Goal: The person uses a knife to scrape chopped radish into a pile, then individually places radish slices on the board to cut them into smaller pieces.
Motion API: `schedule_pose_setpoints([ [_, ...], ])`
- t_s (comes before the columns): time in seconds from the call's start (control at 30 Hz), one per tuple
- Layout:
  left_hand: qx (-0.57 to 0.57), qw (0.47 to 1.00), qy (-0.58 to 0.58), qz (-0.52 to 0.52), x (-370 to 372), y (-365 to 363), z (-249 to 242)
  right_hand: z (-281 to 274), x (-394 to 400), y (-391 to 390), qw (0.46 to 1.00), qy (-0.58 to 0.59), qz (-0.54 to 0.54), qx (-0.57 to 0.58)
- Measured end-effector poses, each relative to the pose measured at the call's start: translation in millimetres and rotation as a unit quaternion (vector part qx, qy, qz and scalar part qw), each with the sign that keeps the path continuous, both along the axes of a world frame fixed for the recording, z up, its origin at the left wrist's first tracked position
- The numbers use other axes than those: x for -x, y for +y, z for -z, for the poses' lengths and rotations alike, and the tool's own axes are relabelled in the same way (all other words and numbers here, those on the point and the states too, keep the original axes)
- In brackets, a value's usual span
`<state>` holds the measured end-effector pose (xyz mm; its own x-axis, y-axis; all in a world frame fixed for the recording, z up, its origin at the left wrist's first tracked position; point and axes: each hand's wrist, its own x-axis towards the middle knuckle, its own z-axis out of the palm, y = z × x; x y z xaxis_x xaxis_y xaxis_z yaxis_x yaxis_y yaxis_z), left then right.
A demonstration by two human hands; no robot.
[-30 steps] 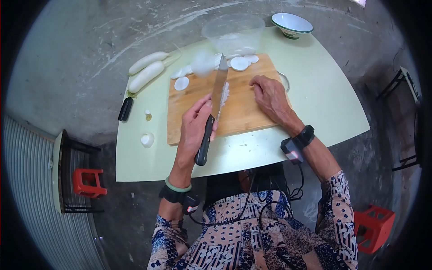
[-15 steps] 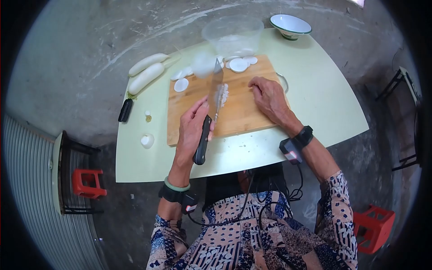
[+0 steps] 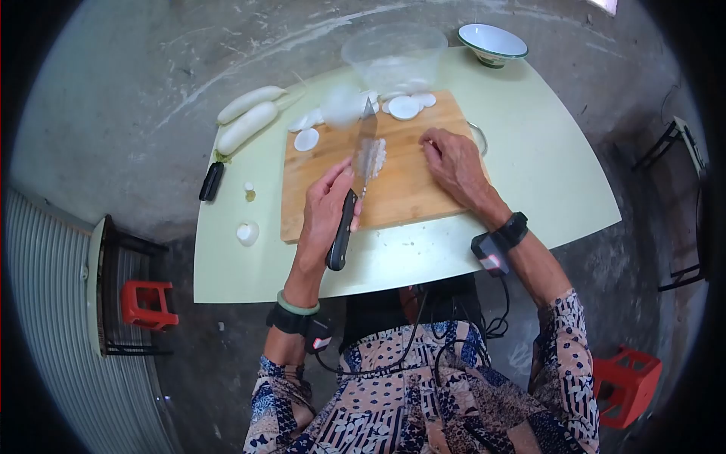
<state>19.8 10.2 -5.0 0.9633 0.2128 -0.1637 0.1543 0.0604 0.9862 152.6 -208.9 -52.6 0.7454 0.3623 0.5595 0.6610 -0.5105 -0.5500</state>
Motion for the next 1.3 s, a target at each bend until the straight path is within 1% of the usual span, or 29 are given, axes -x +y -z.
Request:
schedule_pose_setpoints([
  [0.07, 0.002, 1.0, 0.002, 0.01, 0, -2, -3, 0, -1, -1, 1.0, 0.014, 0.007, 0.006],
  [0.13, 0.0, 1.0, -0.004, -0.004, 3, -7, -9, 1, -2, -1, 1.0, -0.003, -0.002, -0.009],
  [0.23, -0.001, 1.0, 0.008, 0.01, -2, -7, 3, 1, -1, 1, 1.0, 0.0, -0.001, -0.007],
  [0.27, 0.001, 1.0, 0.008, 0.01, -1, -10, -1, 1, -1, 1, 1.0, -0.002, -0.003, -0.007],
  [0.4, -0.009, 1.0, -0.005, 0.016, 2, -10, -5, 0, -1, -1, 1.0, 0.0, -0.003, -0.004],
  [0.47, 0.004, 1.0, -0.023, 0.02, 6, -10, -9, 0, -1, 0, 1.0, 0.008, -0.002, -0.007],
  [0.57, -0.001, 1.0, -0.01, 0.009, 0, -6, 2, 1, -1, 0, 1.0, -0.006, -0.001, -0.003],
  [0.67, -0.005, 1.0, -0.015, 0.019, 3, -2, -3, 0, 0, -2, 1.0, 0.023, 0.002, -0.01],
  [0.77, 0.004, 0.999, -0.029, 0.016, 5, -1, -8, 3, -1, 1, 1.0, 0.006, 0.0, -0.006],
  [0.87, -0.002, 1.0, -0.014, 0.014, -1, 1, 2, 1, -2, 1, 1.0, -0.007, -0.003, -0.001],
  [1.0, 0.02, 1.0, -0.003, 0.015, 3, 1, -6, 0, -2, -1, 1.0, 0.0, 0.001, 0.008],
  [1.2, -0.021, 1.0, -0.014, 0.008, -1, 5, 0, 0, -3, 0, 1.0, -0.001, -0.001, 0.006],
  [1.3, 0.005, 1.0, -0.001, 0.008, 5, 6, -10, -2, 0, -1, 1.0, 0.004, -0.002, 0.005],
])
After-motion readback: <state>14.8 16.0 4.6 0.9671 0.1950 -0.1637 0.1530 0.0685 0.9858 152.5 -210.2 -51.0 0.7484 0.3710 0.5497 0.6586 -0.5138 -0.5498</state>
